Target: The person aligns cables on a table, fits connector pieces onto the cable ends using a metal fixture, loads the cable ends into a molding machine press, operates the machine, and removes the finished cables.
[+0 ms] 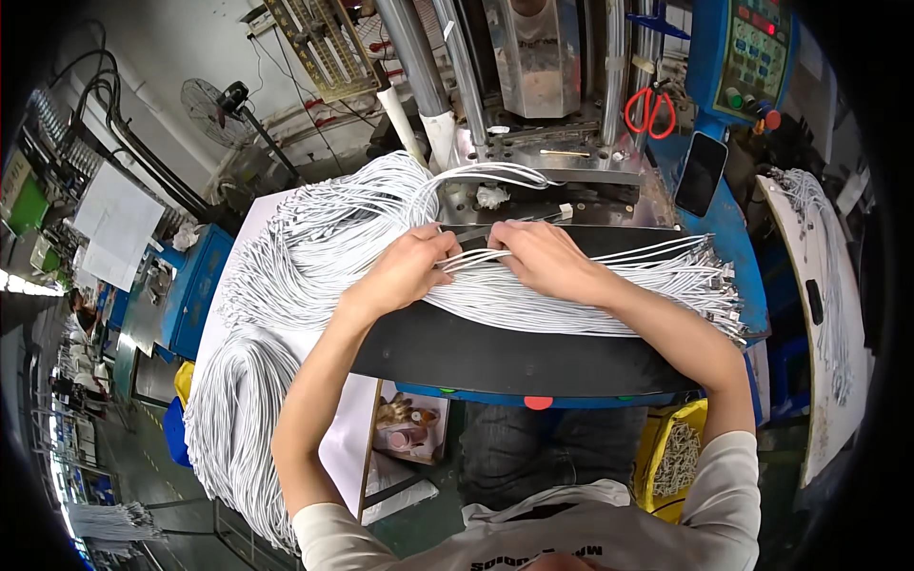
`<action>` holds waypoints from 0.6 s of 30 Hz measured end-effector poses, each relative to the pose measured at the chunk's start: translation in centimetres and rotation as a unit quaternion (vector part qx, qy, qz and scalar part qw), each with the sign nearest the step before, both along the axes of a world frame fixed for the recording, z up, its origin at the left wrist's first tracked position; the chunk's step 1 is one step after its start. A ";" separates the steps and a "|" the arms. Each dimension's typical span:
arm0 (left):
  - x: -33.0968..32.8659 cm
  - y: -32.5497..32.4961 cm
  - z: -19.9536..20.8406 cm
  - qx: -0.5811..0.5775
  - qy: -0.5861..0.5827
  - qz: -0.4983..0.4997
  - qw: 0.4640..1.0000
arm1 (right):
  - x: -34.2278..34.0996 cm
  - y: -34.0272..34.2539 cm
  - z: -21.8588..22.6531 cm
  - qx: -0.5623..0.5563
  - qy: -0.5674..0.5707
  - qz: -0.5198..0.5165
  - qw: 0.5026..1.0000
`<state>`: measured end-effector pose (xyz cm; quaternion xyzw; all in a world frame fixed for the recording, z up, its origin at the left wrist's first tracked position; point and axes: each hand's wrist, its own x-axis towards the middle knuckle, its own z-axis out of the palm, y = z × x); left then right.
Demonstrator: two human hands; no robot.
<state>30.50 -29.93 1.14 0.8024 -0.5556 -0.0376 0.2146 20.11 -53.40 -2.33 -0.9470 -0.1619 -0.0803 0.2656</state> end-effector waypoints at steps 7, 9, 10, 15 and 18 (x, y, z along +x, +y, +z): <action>0.2 0.2 0.1 -0.047 0.074 0.012 0.996 | -1.0 -0.1 0.2 0.071 0.048 0.025 0.996; -0.3 -0.6 -0.9 -0.067 -0.039 -0.029 0.997 | -0.8 0.1 -0.2 0.070 0.037 0.034 0.996; -0.7 -1.0 -0.3 -0.066 -0.039 -0.029 0.997 | -0.9 0.2 -0.4 0.071 0.036 0.034 0.996; -1.7 -1.6 1.2 -0.009 0.099 0.044 0.994 | -3.9 -0.3 -1.7 -0.126 -0.177 -0.085 0.972; -3.5 -2.2 0.1 -0.025 0.125 0.058 0.990 | -5.6 -1.3 -2.2 -0.216 -0.136 -0.175 0.951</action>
